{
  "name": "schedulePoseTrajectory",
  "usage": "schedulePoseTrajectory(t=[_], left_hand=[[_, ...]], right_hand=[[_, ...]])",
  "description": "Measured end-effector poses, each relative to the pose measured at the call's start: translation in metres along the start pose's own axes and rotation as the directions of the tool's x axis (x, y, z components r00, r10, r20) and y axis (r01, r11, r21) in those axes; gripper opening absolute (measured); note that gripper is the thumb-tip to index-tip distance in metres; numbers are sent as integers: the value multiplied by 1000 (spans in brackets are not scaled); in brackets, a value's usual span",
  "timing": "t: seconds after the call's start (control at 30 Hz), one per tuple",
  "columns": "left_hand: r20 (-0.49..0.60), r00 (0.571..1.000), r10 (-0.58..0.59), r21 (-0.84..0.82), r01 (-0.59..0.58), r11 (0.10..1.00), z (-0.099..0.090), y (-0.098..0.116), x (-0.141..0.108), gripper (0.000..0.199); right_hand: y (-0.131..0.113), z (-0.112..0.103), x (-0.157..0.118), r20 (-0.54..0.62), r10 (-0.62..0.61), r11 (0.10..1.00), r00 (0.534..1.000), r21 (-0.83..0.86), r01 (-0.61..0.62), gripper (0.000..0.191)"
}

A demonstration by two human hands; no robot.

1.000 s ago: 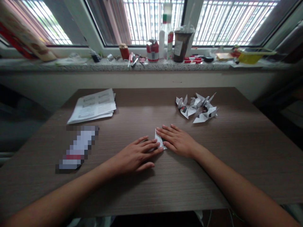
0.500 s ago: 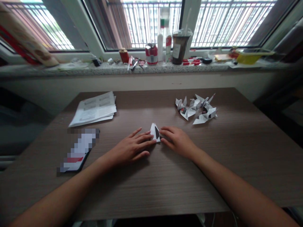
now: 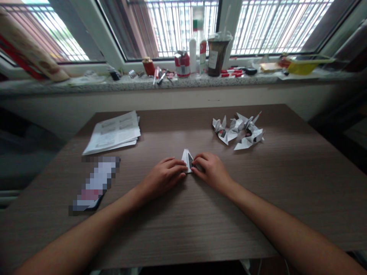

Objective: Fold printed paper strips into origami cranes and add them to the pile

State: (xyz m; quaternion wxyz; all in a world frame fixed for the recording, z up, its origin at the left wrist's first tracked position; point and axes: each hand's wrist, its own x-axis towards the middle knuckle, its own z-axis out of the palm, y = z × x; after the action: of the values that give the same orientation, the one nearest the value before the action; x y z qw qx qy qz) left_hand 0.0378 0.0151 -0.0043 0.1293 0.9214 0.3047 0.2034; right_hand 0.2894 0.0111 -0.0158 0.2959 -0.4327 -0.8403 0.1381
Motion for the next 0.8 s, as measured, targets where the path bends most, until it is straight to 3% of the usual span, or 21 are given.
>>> schedulePoseTrajectory(t=[0.17,0.37,0.8], left_hand=[[-99,990,-98,-63,92,994,8,-2,3,14],[-180,952,-249,-16,250,968,8,0,0,41],[-152,954,-258,57,269,961,5,1,1,44]], right_hand=[[-1,1,1,6,3,1000,1000,-13,-3,10],[0,1,0,2,28,1000,1000,8,-28,14],[6,4,-2,-15,58,998,998,40,-58,31]])
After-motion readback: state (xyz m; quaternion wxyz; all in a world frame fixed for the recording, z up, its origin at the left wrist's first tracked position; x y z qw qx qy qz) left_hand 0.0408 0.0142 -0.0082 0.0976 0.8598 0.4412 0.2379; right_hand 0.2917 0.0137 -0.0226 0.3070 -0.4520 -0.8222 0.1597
